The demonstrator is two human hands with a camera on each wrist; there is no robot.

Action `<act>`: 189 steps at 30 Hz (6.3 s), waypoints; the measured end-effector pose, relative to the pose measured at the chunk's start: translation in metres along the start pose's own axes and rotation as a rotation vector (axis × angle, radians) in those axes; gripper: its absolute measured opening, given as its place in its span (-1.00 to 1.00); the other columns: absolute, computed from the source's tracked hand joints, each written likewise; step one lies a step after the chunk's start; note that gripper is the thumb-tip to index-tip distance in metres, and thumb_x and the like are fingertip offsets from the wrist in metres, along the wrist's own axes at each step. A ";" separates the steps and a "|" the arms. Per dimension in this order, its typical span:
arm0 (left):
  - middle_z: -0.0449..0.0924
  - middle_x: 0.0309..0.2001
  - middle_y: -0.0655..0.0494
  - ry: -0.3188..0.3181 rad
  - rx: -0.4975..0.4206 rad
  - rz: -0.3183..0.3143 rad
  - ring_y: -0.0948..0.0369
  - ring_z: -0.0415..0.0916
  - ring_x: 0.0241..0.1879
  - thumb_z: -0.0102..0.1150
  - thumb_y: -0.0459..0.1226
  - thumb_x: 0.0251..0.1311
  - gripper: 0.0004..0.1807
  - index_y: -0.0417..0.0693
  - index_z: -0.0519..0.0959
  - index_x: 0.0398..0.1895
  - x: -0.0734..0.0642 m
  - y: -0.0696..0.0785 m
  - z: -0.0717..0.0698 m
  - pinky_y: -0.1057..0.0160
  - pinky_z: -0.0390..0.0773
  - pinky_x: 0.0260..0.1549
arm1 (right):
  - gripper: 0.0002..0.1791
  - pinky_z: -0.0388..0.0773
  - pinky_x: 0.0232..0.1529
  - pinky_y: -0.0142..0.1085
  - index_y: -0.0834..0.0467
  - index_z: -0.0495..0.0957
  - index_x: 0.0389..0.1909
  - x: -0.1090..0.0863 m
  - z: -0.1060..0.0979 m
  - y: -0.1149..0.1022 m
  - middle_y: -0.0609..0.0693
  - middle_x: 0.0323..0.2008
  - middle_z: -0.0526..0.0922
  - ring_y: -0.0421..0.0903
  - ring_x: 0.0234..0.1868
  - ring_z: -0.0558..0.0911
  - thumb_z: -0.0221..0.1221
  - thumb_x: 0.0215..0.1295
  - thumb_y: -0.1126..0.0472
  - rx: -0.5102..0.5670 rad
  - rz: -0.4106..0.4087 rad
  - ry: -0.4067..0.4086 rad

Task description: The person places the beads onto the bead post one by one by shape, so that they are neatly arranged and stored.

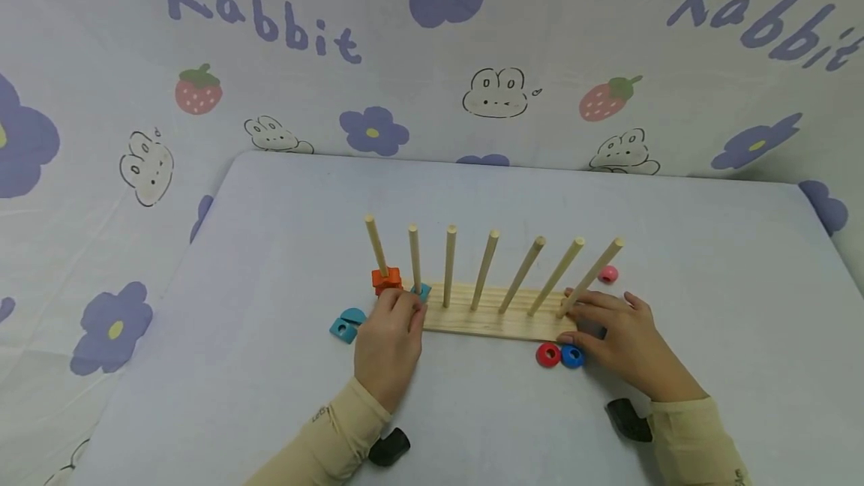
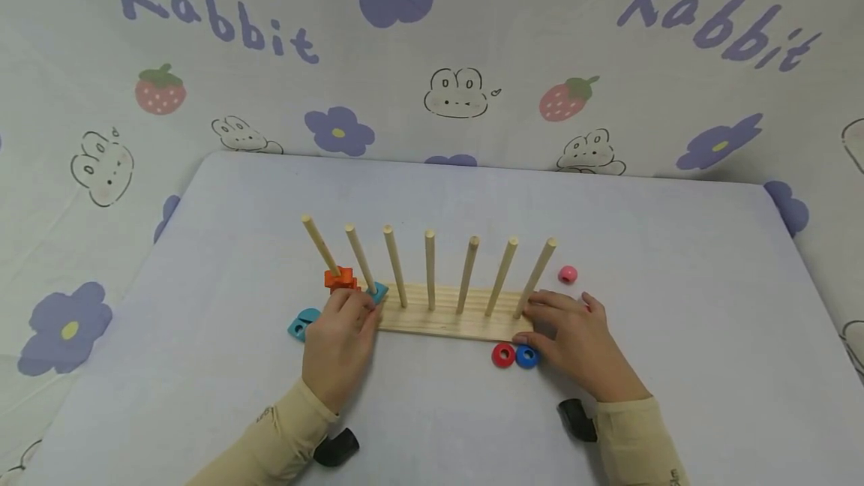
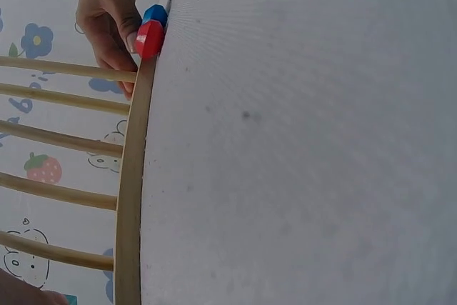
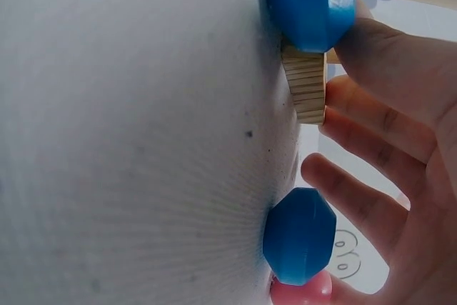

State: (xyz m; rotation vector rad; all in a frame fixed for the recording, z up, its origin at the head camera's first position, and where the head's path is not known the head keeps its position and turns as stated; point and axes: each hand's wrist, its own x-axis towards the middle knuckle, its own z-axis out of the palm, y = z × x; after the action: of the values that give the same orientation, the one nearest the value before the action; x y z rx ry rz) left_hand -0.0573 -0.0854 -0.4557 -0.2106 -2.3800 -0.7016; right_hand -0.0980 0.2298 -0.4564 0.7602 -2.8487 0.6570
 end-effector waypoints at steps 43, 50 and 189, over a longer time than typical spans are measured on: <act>0.57 -0.35 -0.01 -0.370 0.119 -0.291 0.21 0.41 -0.61 0.52 -0.27 -0.13 -0.59 -0.10 0.59 -0.16 0.009 -0.056 -0.078 0.28 0.35 -0.66 | -0.59 0.21 0.07 0.37 0.16 0.71 -0.22 0.002 -0.001 -0.001 0.09 -0.09 0.67 0.09 -0.05 0.65 0.50 -0.14 0.08 -0.014 -0.014 0.004; 0.56 -0.23 -0.04 -0.591 0.038 -0.387 0.20 0.44 -0.44 0.51 -0.21 -0.11 -0.51 -0.14 0.60 -0.06 0.006 -0.075 -0.087 0.27 0.41 -0.49 | -0.58 0.20 0.08 0.37 0.19 0.71 -0.22 0.002 -0.002 -0.003 0.11 -0.11 0.67 0.11 -0.06 0.65 0.50 -0.14 0.10 -0.009 -0.009 0.002; 0.59 -0.35 -0.08 -0.117 -0.067 -0.040 0.21 0.57 -0.54 0.36 -0.42 0.05 -0.74 -0.26 0.52 -0.20 0.015 0.006 -0.018 0.35 0.55 -0.58 | -0.60 0.15 0.10 0.37 0.17 0.70 -0.14 0.001 -0.001 -0.001 0.11 -0.05 0.64 0.13 0.00 0.62 0.47 -0.05 0.14 0.032 0.017 -0.027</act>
State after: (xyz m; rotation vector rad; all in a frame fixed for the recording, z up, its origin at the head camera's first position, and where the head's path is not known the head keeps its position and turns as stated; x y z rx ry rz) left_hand -0.0572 -0.0903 -0.4323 -0.2392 -2.4797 -0.8087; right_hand -0.0980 0.2292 -0.4549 0.7555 -2.8786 0.7017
